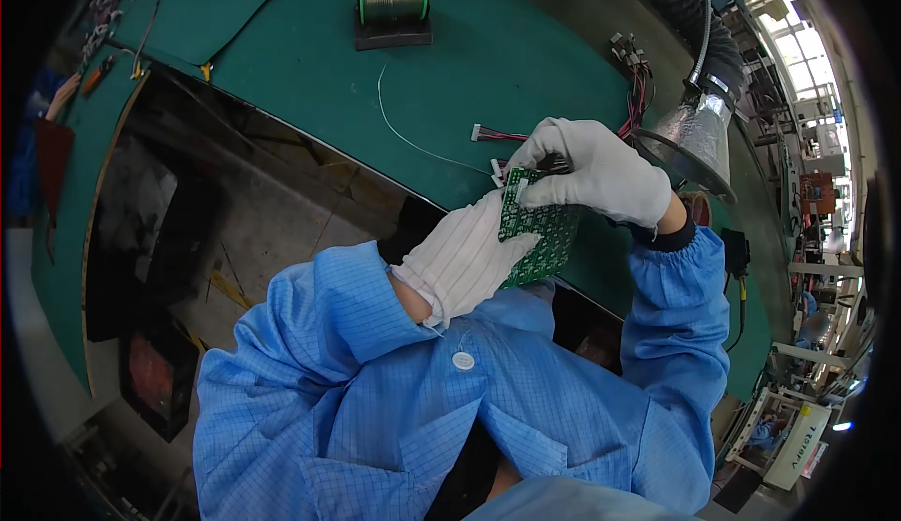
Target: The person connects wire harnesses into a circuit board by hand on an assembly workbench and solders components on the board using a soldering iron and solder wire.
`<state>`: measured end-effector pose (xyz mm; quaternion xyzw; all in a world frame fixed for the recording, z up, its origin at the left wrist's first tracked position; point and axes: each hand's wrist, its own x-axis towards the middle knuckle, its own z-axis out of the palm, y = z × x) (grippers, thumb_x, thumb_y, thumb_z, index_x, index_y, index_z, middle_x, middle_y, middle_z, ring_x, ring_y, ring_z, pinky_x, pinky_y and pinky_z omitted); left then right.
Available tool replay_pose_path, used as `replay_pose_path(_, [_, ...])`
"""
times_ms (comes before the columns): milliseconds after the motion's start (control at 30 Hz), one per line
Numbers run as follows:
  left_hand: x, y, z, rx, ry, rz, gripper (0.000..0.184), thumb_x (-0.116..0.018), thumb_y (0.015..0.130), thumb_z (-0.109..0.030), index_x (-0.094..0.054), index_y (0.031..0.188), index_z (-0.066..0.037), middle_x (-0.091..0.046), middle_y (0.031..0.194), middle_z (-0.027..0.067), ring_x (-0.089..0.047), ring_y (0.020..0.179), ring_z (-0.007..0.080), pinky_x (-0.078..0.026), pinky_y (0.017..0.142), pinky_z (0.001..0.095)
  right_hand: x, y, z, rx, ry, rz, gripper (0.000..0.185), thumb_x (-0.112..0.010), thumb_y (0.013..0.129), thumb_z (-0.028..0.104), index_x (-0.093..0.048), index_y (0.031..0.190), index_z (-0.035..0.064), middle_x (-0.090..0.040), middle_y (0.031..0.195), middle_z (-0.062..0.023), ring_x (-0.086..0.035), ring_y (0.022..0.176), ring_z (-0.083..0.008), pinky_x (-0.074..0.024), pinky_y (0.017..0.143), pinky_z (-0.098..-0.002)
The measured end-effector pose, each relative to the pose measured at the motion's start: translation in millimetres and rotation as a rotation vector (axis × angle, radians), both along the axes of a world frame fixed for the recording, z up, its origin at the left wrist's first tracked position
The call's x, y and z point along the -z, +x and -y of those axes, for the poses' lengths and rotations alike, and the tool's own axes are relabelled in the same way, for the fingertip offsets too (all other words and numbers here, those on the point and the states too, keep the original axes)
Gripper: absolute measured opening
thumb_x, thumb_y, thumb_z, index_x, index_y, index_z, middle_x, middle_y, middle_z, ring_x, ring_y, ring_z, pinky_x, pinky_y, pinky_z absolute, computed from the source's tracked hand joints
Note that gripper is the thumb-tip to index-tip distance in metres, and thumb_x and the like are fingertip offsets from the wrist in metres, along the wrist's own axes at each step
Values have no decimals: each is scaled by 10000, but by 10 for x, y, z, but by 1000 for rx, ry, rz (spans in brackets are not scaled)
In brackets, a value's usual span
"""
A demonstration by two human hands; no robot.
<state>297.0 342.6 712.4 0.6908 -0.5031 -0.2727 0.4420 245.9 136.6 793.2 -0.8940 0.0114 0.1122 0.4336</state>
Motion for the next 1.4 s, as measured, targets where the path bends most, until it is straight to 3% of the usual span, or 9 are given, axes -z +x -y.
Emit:
replay_pose_path(367, [-399,155,74,-36,232,-411,576,-731,882,-422,-569,1213,22,-700,977,198,-701,930,354,-567,807,405,-56,-269,-193,29,-315,268,364,-819,786,227,-705,1066,25,-666,986,-122,-637,883,-306,-516,788,-375])
replay_pose_path(600, [-145,32,114,130,-146,-109,726,-761,848,-383,-475,1376,26,-527,1336,207,-551,1220,325,-429,1053,413,39,-576,-242,147,-20,197,662,-771,842,140,-476,1416,-10,-615,1290,-225,-639,1160,-336,-532,961,-390])
replay_pose_path(767, [-270,13,-26,223,-101,-958,716,-691,944,-362,-384,1446,44,-550,1328,118,-563,1204,201,-452,1048,378,64,-721,-147,305,-198,413,575,-747,851,105,-551,1384,12,-641,1269,-171,-633,1163,-287,-517,980,-376])
replay_pose_path(867, [-282,67,58,49,41,-650,505,-526,1042,-361,-484,1375,17,-636,1145,123,-613,1079,225,-481,968,359,192,-724,79,417,-148,339,463,-702,871,60,-612,1324,31,-669,1199,-157,-661,1063,-292,-544,882,-372])
replay_pose_path(967, [440,136,103,-29,-364,470,331,-468,1072,-237,-562,1249,27,-637,1072,183,-640,937,288,-520,829,367,318,-658,136,212,-367,305,390,-719,870,180,-657,1230,43,-679,1106,-148,-636,1008,-340,-528,846,-401])
replay_pose_path(1033, [-67,90,96,-143,8,-348,311,-495,1062,-215,-603,1209,37,-646,1080,185,-653,935,279,-531,817,358,343,-640,205,170,-431,306,419,-709,877,277,-659,1220,42,-679,1106,-147,-626,1034,-349,-517,858,-423])
replay_pose_path(1133, [-391,414,-107,-179,-178,-75,286,-542,1043,-195,-653,1116,58,-671,1070,145,-666,926,214,-539,800,313,469,-679,455,127,-472,286,682,-690,827,547,-613,1290,52,-636,1211,-158,-579,1136,-393,-461,1013,-465])
replay_pose_path(1200, [-807,609,-162,-355,-102,-710,311,-547,1050,-220,-657,1111,65,-676,990,64,-636,903,107,-528,758,263,661,-691,637,102,-449,393,806,-753,771,541,-541,1389,69,-588,1306,-172,-565,1173,-405,-397,1123,-453])
replay_pose_path(1400, [-1109,1069,-75,-318,-245,-313,369,-577,1044,-277,-656,1162,64,-675,1051,78,-600,965,98,-474,883,236,559,-344,369,492,-366,411,721,-853,751,264,-561,1378,64,-658,1174,-160,-623,1116,-318,-507,966,-405])
